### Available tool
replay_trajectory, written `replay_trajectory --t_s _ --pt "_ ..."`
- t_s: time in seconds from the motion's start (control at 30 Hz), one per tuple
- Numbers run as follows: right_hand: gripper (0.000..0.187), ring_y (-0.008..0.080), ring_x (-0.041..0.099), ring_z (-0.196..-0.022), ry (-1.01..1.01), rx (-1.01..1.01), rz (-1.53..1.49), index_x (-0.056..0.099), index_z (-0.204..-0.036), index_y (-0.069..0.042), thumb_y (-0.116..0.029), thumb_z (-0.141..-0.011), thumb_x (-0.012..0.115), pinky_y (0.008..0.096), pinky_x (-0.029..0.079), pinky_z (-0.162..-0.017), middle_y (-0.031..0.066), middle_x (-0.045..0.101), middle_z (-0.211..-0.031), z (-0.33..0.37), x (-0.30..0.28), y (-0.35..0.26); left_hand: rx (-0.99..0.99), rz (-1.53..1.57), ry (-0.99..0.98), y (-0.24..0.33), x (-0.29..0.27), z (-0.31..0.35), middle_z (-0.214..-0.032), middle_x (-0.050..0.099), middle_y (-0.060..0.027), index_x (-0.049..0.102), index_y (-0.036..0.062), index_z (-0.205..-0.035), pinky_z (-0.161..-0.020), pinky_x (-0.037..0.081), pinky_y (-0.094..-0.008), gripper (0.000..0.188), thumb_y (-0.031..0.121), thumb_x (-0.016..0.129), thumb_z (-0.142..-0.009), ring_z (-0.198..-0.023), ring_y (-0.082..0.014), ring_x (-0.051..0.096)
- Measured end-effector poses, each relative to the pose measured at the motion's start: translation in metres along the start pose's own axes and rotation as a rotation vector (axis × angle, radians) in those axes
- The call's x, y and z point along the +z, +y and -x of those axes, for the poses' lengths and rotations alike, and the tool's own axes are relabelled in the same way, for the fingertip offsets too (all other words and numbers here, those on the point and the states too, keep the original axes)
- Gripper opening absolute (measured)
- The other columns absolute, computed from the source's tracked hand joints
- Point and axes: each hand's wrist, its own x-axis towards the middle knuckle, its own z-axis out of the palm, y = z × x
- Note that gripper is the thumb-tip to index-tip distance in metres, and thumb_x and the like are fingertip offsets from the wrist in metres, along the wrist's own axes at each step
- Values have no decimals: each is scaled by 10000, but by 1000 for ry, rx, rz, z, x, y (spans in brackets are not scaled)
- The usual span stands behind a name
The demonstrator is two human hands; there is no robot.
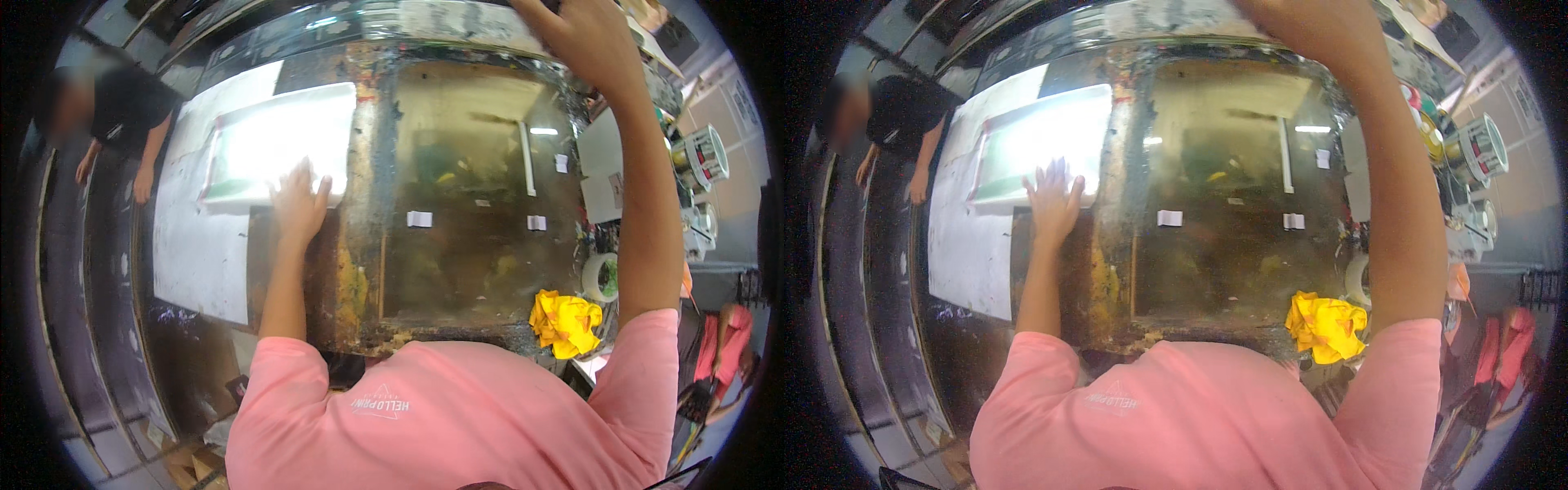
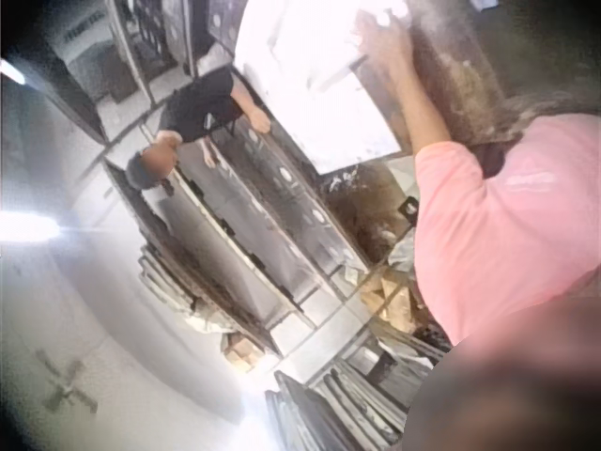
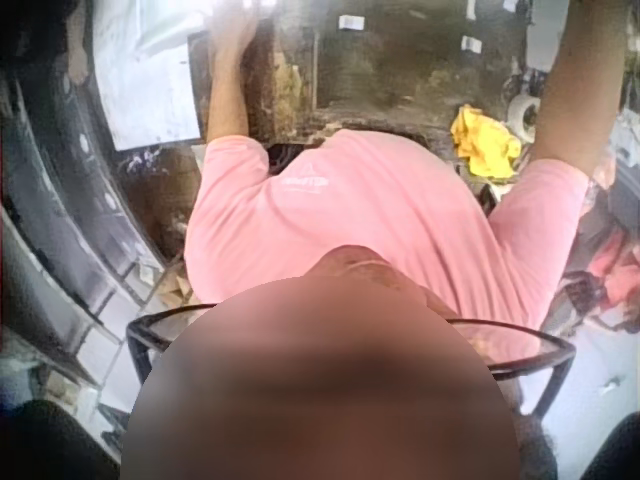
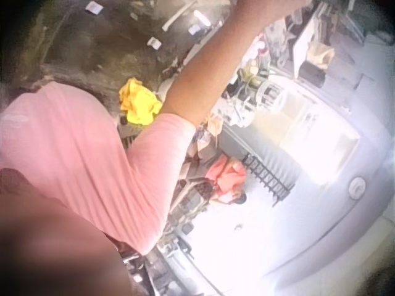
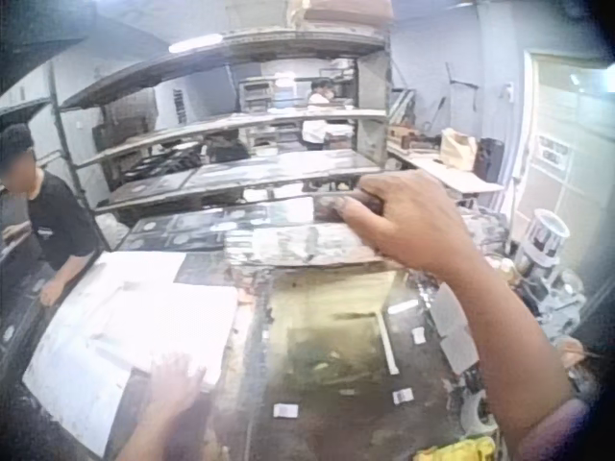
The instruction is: The person repeatedly uses a squeegee to pull white ink across a screen printing frame with a flower stencil, then lifts the frame to reveal the printed design on the fabric below. The person repeats this cycle multiple times on the same work area.
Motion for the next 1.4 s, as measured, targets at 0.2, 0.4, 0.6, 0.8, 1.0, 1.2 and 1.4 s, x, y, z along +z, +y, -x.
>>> replay_trajectory --t_s 0.2,0.4,0.6,0.8,1.0,1.2,1.4 --pt "514 420 694 -734 24 -66 8 721 -767 4 -477 -910 609 513 529 -724 230 682 -729 -2 3 16 7 -147 -317 12 -30 -17 -1699 410 -142 444 85 -1625 -1309 133 -607 591 416 318 -1151 -1592 -365 322" --pt "564 424 725 -812 29 -98 19 763 -807 7 -510 -924 570 523 559 -802 240 735 -804 -8 9 21 151 318 134 -8 -45 -30 -1216 719 -175 683 69 -1290 -1235 281 -624 484 392 346 -1159 -1217 -418 618" --pt "591 431 736 -876 50 -118 28 772 -841 22 -522 -937 563 520 563 -848 269 743 -846 0 13 18 336 210 -46 116 -56 -7 -1442 664 -194 552 62 -1542 -1251 287 -586 641 512 311 -1152 -1389 -384 574" --pt "593 422 741 -889 -35 -121 -11 768 -850 36 -513 -948 566 516 565 -855 277 745 -857 5 4 17 498 113 -154 232 2 36 -1658 407 -264 292 40 -1681 -1297 130 -624 1154 877 479 -910 -1558 -449 358" --pt "619 421 739 -790 48 -141 -47 760 -789 43 -507 -967 541 512 577 -817 272 728 -773 5 16 20 660 247 -131 269 34 36 -1717 284 -284 320 31 -1672 -1278 62 -689 1328 981 532 -768 -1609 -475 216" --pt "624 420 730 -736 -50 -87 -12 753 -766 49 -499 -966 532 515 582 -794 274 715 -738 0 -3 21 655 292 -79 321 37 43 -1722 243 -310 316 48 -1677 -1265 13 -720 1298 958 553 -782 -1618 -489 163" --pt "617 415 728 -735 46 -188 -17 745 -745 55 -486 -959 536 513 582 -808 267 711 -724 -11 18 33 664 349 -52 331 33 47 -1672 314 -337 377 28 -1641 -1222 1 -789 1278 949 563 -775 -1582 -517 233"
